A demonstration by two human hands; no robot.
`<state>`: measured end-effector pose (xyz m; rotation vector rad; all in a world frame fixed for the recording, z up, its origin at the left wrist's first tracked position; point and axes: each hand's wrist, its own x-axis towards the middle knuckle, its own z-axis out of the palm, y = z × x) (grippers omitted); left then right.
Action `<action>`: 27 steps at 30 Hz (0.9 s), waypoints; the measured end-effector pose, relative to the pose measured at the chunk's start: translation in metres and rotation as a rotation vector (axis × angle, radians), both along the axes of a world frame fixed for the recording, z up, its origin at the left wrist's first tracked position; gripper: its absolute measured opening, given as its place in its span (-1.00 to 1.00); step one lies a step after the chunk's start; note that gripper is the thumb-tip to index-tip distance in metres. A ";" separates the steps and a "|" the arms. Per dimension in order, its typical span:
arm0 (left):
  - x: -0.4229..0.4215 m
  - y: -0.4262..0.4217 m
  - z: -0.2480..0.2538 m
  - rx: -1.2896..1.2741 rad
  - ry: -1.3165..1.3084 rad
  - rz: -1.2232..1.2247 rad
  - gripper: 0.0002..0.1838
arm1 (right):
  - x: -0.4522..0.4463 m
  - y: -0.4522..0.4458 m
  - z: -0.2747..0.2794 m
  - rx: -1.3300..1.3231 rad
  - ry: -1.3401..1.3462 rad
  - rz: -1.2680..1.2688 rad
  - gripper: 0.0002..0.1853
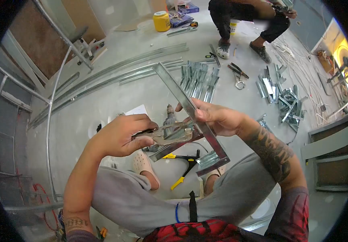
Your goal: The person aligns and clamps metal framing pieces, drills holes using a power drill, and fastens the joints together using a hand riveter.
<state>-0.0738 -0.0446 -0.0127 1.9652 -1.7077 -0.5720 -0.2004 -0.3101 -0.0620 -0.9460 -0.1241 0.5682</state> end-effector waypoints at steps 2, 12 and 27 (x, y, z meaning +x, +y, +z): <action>-0.002 -0.001 0.001 -0.016 0.024 -0.008 -0.45 | 0.000 0.002 0.000 0.003 0.003 0.017 -0.31; -0.004 -0.005 -0.001 -0.018 0.039 0.003 -0.57 | -0.001 0.006 -0.003 -0.033 -0.016 0.010 -0.16; -0.009 -0.008 0.001 0.083 0.066 -0.024 -0.59 | -0.001 0.006 -0.006 -0.138 -0.008 0.015 -0.19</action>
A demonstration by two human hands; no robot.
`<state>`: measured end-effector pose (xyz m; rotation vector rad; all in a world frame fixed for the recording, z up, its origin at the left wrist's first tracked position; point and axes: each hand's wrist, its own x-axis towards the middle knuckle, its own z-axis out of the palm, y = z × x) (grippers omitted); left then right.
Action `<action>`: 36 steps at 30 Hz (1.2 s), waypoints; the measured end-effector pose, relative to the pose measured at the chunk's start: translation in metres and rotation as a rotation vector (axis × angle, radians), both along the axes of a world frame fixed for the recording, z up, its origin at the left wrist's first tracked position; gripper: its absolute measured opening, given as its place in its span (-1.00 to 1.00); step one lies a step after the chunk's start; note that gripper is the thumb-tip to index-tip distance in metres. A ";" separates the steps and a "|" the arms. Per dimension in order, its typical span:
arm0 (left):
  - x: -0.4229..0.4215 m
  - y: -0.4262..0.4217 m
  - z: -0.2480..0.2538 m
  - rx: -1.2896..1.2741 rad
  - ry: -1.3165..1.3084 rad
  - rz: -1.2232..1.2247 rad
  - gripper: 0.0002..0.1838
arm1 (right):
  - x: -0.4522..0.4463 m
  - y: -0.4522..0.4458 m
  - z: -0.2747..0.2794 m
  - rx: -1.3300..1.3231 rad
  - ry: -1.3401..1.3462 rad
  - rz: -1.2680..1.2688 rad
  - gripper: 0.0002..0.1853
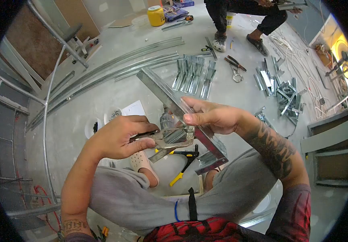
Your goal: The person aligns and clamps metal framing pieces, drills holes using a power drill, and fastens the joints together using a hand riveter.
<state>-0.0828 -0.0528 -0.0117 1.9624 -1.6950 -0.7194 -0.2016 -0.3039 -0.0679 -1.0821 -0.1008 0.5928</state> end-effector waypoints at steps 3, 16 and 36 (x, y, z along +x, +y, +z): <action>0.000 -0.001 0.002 -0.005 0.012 -0.012 -0.59 | 0.000 0.001 -0.002 -0.012 0.020 -0.005 -0.20; -0.003 0.004 -0.004 0.026 0.028 -0.010 -0.57 | 0.000 0.001 0.002 -0.013 0.016 -0.009 -0.13; -0.005 0.000 -0.024 -0.040 -0.282 0.099 -0.50 | 0.005 0.002 -0.023 -0.046 0.053 -0.063 -0.13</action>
